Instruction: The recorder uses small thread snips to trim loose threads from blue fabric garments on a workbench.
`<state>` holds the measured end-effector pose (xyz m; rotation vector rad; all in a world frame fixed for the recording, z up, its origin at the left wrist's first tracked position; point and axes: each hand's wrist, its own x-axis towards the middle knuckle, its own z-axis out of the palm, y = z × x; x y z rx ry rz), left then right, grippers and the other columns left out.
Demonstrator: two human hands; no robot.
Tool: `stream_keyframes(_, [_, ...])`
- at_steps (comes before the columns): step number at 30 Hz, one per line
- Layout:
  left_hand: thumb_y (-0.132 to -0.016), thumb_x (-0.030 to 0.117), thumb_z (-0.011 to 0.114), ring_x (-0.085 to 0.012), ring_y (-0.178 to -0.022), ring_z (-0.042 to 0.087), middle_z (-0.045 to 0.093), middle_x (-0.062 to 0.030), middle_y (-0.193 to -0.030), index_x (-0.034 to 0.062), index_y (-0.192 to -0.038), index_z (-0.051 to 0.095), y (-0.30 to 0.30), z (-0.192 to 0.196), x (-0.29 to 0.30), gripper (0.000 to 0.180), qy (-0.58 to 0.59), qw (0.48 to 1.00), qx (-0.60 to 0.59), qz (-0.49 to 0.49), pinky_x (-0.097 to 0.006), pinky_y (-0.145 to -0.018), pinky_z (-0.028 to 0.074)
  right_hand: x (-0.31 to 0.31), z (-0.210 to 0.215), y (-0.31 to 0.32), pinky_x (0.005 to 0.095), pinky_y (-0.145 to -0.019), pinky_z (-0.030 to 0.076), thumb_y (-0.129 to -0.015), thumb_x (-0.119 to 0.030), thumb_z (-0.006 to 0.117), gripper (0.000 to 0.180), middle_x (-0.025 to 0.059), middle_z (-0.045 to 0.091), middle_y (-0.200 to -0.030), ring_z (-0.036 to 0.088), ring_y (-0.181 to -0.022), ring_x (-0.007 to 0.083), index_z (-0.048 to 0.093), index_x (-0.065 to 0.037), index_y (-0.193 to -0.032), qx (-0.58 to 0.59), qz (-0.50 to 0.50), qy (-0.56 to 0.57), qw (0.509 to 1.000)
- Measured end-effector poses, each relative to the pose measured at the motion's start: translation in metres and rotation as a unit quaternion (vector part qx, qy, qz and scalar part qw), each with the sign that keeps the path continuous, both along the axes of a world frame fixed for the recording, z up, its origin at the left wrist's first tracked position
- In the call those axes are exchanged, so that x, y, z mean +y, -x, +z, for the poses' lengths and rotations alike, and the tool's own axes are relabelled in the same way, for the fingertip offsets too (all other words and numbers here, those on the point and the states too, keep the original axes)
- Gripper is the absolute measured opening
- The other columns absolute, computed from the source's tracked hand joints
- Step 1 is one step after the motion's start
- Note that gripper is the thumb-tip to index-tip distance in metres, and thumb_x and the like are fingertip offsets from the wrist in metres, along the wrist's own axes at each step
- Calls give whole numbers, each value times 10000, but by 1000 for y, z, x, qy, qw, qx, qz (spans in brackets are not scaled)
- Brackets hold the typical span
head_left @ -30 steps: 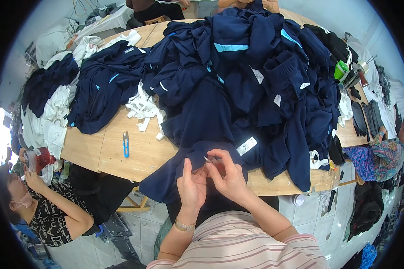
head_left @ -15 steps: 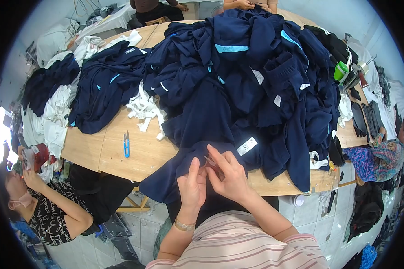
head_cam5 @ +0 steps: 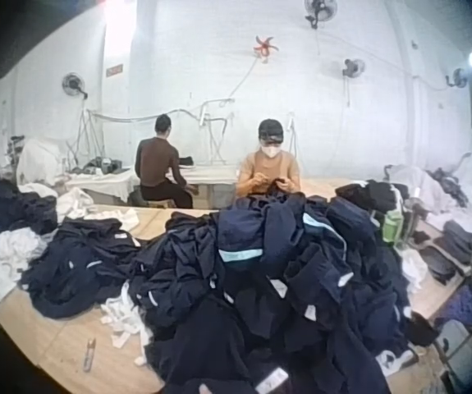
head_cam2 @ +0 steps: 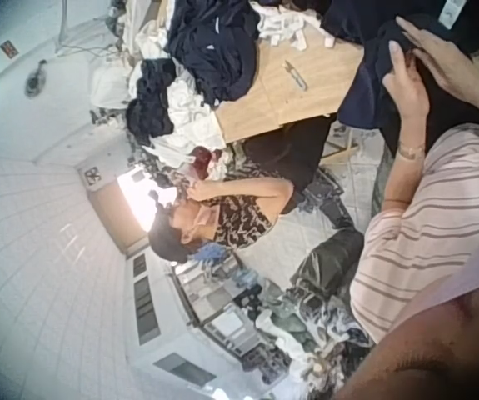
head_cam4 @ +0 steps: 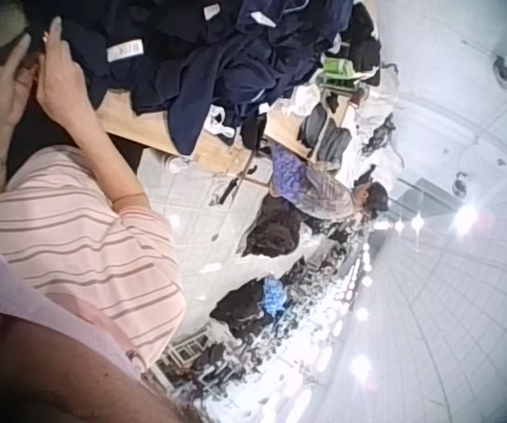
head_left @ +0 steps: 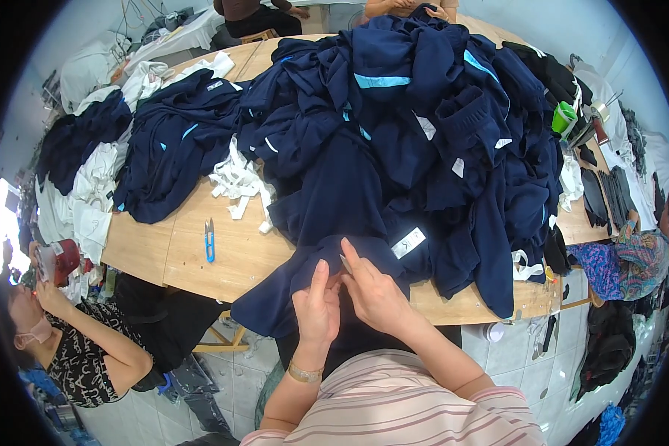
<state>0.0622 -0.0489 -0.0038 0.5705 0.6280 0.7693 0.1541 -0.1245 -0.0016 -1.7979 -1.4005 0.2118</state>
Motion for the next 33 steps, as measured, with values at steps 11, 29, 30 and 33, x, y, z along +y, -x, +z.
stream_keyframes(11, [-952, 174, 535, -171, -899, 617, 653, -116, -984, -42, -979, 641, 3, -12, 0, 242, -72, 997, 12, -4, -297, -822, 478, -3, 2, -1, 390, -678, 531, -900, -62, 514, 571, 246, 574, -1018, 622, -799, 375, 257, 50, -1398, 51, 24, -15, 998])
stream_keyframes(29, [-930, 73, 553, -153, -933, 597, 630, -87, -1036, -15, -1039, 610, 4, -19, 1, 151, -107, 994, 30, 8, -301, -856, 486, -2, 2, 0, 360, -559, 528, -887, -60, 527, 588, 201, 564, -909, 613, -651, 327, 260, 50, -1399, -1, 14, -15, 1000])
stream_keyframes(30, [-931, 74, 552, -153, -935, 597, 630, -87, -1034, -15, -1038, 611, 4, -19, 1, 151, -101, 995, 25, 8, -302, -855, 485, -2, 2, 0, 353, -545, 524, -886, -57, 527, 585, 196, 564, -907, 612, -636, 317, 264, 52, -1397, -8, 11, -15, 1000])
stream_keyframes(33, [-936, 87, 549, -155, -946, 594, 629, -90, -1044, -13, -1038, 611, 4, -19, 1, 156, -103, 994, 28, 2, -304, -855, 482, -2, 1, 0, 333, -515, 515, -882, -48, 527, 582, 180, 560, -892, 607, -603, 289, 274, 55, -1395, -30, 1, -10, 999])
